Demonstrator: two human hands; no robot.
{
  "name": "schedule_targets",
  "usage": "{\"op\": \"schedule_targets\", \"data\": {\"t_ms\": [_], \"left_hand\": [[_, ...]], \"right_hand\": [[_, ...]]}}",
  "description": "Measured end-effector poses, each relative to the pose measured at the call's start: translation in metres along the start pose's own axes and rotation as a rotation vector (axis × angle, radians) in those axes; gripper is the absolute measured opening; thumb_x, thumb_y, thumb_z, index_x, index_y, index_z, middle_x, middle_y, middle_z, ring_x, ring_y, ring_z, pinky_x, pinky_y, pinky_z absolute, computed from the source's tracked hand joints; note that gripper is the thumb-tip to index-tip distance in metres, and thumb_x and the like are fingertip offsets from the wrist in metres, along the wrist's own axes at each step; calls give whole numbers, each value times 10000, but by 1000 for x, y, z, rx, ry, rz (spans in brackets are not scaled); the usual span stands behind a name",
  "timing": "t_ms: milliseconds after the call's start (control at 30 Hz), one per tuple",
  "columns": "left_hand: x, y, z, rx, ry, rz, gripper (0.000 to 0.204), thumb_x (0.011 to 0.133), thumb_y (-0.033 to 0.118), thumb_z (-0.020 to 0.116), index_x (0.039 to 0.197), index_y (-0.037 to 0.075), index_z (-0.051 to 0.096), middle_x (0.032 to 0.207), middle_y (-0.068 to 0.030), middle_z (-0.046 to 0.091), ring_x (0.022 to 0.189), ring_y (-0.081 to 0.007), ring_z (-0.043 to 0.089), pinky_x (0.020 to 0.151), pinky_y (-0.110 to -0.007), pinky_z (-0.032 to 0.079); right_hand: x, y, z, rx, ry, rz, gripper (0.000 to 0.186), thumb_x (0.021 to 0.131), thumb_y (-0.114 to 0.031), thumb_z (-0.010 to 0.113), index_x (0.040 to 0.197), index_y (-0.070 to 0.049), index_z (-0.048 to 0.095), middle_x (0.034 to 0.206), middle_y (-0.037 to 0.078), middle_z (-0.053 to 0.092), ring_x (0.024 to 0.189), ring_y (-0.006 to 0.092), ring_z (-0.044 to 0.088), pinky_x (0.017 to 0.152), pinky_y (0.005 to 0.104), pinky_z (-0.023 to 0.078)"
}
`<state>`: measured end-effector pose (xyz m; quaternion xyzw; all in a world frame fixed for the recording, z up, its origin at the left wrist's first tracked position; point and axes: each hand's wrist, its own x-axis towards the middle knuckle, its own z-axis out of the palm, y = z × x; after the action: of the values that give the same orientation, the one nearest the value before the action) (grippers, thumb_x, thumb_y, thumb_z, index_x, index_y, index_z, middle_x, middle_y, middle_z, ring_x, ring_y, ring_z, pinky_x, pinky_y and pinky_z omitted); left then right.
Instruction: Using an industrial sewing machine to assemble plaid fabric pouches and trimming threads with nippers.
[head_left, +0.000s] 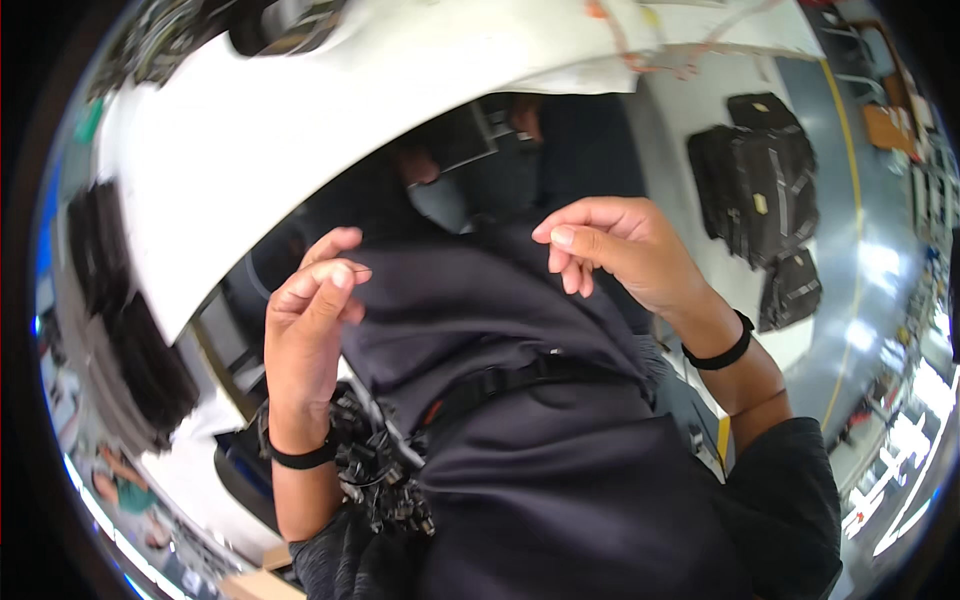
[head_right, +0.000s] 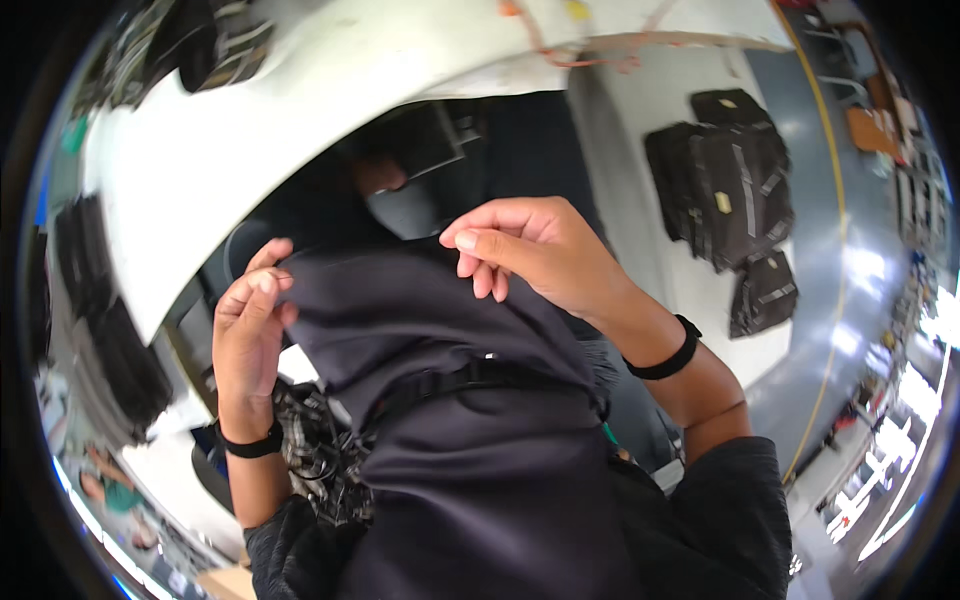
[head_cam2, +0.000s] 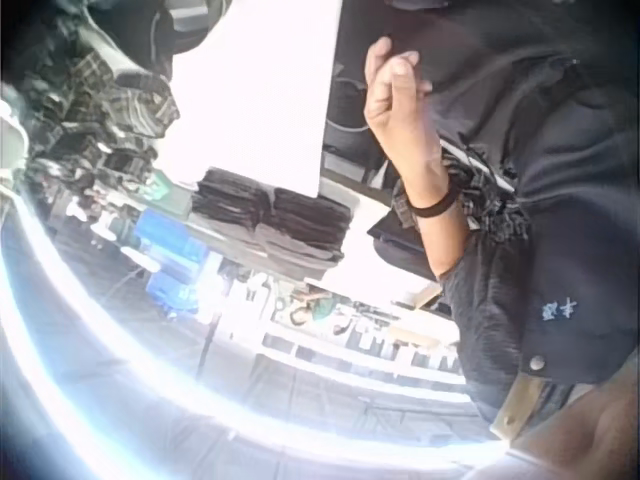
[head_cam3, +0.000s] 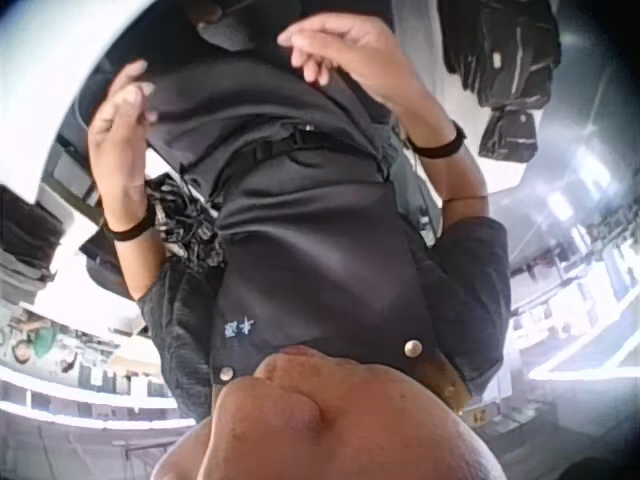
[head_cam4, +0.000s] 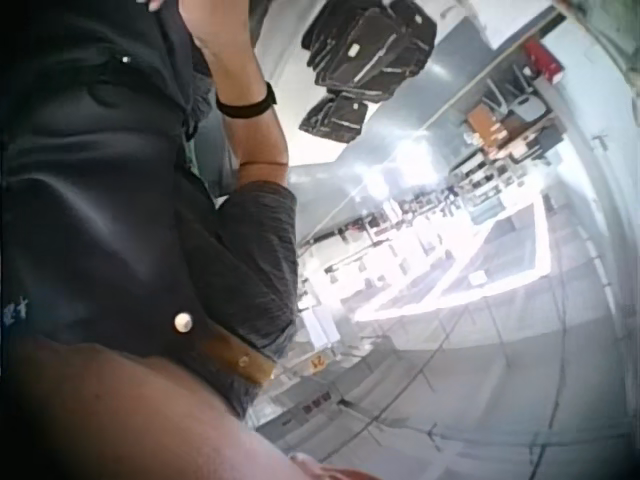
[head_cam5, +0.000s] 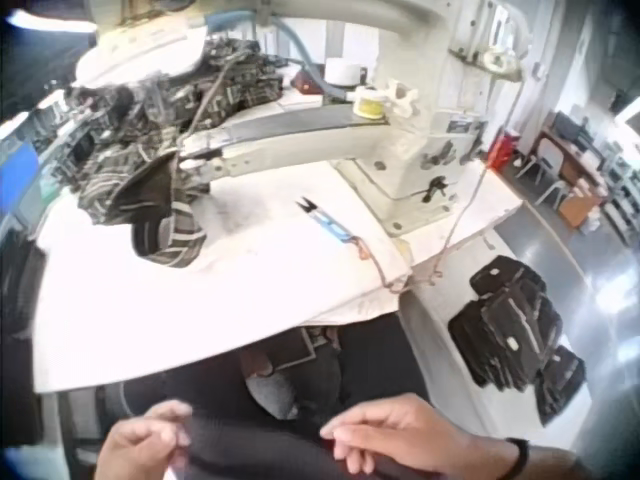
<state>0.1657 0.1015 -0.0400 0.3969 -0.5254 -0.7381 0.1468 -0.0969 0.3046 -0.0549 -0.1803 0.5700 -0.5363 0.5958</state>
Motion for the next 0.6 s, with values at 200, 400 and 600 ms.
{"op": "schedule_targets", "data": {"t_ms": [200, 400, 600], "left_hand": [[-31, 2, -39, -772, -215, -31, 245, 1096, 272, 538, 903, 133, 478, 671, 31, 439, 924, -213, 687, 989, -454, 542], [-54, 5, -18, 540, -85, -132, 222, 1055, 167, 641, 1021, 2, 786, 878, -13, 688, 748, -58, 562, 671, -232, 452], [-44, 4, 21, -60, -178, 97, 221, 1055, 175, 639, 998, 15, 780, 1274, -145, 656, 1216, -193, 582, 1049, -363, 467]], "right_hand": [[42, 27, 51, 227, -392, 206, 270, 1077, -147, 587, 1233, 51, 685, 967, 124, 742, 869, 177, 730, 777, 302, 598], [45, 21, 68, 334, -608, 175, 300, 1088, -147, 559, 1281, 63, 652, 1028, 136, 740, 926, 196, 732, 853, 333, 599], [51, 20, 57, 595, -413, 154, 270, 1046, -109, 599, 1266, 44, 640, 966, 98, 695, 869, 177, 685, 823, 332, 573]]}}
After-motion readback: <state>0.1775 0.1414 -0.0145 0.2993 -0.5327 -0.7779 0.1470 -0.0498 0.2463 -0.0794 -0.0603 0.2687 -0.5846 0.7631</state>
